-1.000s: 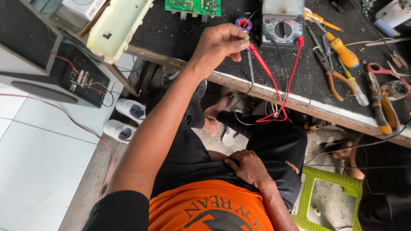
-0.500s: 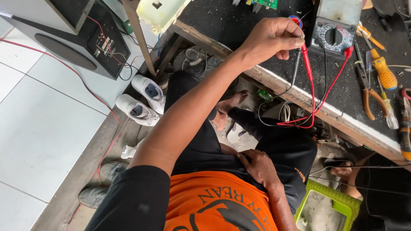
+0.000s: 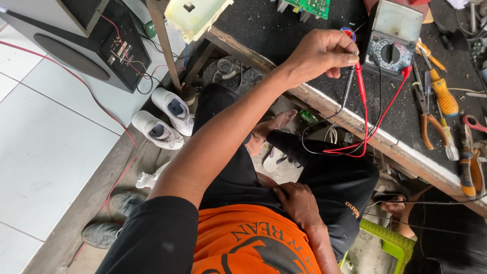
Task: Testing electronic components with a multimeter and sorting them on a repair bench.
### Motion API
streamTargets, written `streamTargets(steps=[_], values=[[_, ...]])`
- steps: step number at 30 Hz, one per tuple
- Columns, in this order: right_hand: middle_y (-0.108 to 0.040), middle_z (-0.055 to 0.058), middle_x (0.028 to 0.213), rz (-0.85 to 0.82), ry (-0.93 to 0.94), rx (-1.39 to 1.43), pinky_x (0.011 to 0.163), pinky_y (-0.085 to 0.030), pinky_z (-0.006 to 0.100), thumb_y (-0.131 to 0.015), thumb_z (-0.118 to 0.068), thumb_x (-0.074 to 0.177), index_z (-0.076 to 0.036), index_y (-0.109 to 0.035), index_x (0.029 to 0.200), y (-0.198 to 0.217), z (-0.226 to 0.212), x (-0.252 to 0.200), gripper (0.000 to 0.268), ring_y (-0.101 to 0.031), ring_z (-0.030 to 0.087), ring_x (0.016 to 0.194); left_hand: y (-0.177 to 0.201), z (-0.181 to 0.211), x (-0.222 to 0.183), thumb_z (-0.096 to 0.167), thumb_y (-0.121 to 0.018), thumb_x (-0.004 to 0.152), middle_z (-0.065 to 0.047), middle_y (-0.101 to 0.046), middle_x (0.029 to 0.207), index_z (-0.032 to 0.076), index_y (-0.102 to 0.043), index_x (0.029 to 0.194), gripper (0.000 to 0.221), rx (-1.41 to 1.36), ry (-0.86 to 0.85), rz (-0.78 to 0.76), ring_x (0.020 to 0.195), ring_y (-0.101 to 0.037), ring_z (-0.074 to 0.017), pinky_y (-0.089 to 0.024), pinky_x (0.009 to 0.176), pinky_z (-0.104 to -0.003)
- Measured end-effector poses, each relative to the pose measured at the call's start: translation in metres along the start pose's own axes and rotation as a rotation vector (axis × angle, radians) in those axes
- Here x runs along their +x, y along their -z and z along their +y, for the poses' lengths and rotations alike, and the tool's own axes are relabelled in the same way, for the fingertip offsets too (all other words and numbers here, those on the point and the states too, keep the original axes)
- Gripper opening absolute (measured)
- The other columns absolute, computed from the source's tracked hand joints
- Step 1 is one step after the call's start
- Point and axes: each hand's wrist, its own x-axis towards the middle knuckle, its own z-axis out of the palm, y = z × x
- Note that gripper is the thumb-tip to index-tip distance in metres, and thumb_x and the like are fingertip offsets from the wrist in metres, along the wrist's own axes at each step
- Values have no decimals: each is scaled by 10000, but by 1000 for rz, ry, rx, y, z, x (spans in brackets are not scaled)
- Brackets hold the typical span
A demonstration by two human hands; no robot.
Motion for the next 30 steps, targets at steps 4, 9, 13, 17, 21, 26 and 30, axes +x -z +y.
streamTargets(steps=[4,9,13,17,21,26,30], values=[[-788,36,982,-58,-45,-94,927,-472,433,-529,-373,990,-174,-771,1033,-10,11,-6,316,-700,297,924,0,6,0,103,-781,873,-103,-777,818,19,-741,944,117,3,28,-8,568,-706,-128,-660,530,-232],[-773,33,966,-44,-62,-174,913,-464,402,-472,-297,1019,-178,-750,1023,-3,4,-26,302,-691,268,929,-1,4,0,73,-776,888,-111,-768,826,3,-732,969,117,-4,34,-13,576,-714,-134,-650,521,-228],[-773,25,966,-26,-73,-183,925,-466,393,-484,-289,1020,-175,-752,1024,-3,8,-32,291,-693,260,929,-2,6,0,42,-762,901,-104,-758,817,13,-734,961,72,29,9,-29,589,-711,-131,-652,531,-224],[-771,34,941,-14,-49,-163,918,-468,401,-495,-255,1002,-169,-751,1008,-7,16,-33,270,-691,265,906,-1,8,1,84,-763,909,-85,-744,787,17,-736,978,99,43,27,-37,595,-716,-140,-642,539,-236],[-772,28,914,-16,0,-144,890,-472,412,-511,-226,992,-139,-748,957,-13,22,-32,255,-693,258,880,-3,11,1,98,-757,926,-78,-732,802,6,-735,1011,127,43,57,-57,611,-693,-132,-615,567,-234],[-721,44,865,20,45,-133,890,-463,439,-583,-247,954,-165,-733,1041,-29,37,-27,191,-663,293,875,-7,15,1,91,-761,921,-73,-709,805,11,-722,996,116,43,131,-33,608,-667,-133,-583,580,-235],[-739,93,906,31,121,-55,900,-456,440,-590,-234,950,-211,-700,1166,-23,33,-26,244,-656,327,931,-9,14,2,80,-769,912,-61,-710,786,22,-724,990,106,58,186,21,605,-667,-124,-590,595,-232]])
